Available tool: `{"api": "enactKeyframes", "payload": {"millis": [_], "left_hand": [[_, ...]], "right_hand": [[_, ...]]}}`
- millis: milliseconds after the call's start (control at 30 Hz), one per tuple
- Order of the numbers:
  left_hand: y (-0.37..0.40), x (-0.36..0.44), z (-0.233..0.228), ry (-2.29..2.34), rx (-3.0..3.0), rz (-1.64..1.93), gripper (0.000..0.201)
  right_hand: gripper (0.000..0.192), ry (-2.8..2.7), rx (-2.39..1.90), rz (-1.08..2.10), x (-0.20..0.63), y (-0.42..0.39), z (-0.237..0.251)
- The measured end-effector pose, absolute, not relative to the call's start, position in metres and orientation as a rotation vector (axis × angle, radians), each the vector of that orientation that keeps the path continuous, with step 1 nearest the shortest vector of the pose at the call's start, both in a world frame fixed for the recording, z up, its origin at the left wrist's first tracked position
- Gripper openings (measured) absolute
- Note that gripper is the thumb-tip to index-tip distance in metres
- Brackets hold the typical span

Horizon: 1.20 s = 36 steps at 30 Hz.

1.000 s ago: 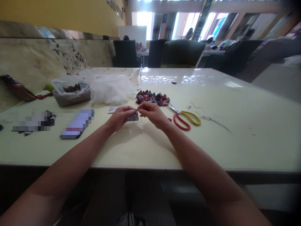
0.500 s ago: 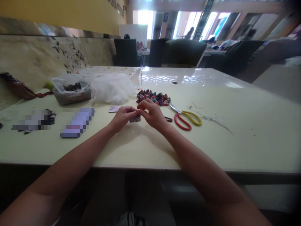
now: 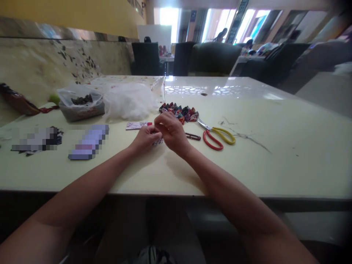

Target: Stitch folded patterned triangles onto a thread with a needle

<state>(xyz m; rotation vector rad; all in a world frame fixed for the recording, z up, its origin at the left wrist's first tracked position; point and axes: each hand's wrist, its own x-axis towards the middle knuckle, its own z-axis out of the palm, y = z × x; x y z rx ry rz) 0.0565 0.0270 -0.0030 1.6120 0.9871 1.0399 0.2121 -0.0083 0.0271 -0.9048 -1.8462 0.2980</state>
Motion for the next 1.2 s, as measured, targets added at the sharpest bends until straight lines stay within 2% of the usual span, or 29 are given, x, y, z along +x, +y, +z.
{"api": "enactKeyframes", "payload": {"millis": [100,200,300,467,767,933,1000,1200], "left_hand": [[0.03,0.054,-0.002,0.979,1.497,1.11,0.017],[0.035,0.051,-0.002,0.988,1.363,1.137,0.019],[0.04,0.048,-0.002,1.02,1.275,1.15,0.021],[0.042,0.045,0.0,1.052,1.217,1.173,0.02],[0.045,0.042,0.0,1.066,1.192,1.172,0.02],[0.046,0.041,0.0,1.055,1.192,1.162,0.021],[0.046,0.041,-0.001,1.034,1.178,1.16,0.023],[0.043,0.044,0.0,0.939,1.1,1.17,0.035]], "right_hand": [[0.013,-1.55,-0.901,0.629,0.225,-0.007,0.036],[0.024,-1.363,-0.925,0.895,0.243,-0.003,0.045],[0.028,-1.288,-0.876,0.989,0.255,0.001,0.049],[0.027,-1.211,-0.785,0.868,0.269,0.014,0.042],[0.033,-1.158,-0.926,0.369,0.31,0.045,0.027],[0.031,-1.113,-0.935,0.307,0.302,0.041,0.029],[0.031,-1.158,-0.961,0.389,0.29,0.036,0.029],[0.023,-1.27,-1.139,0.995,0.246,0.018,0.021]]}}
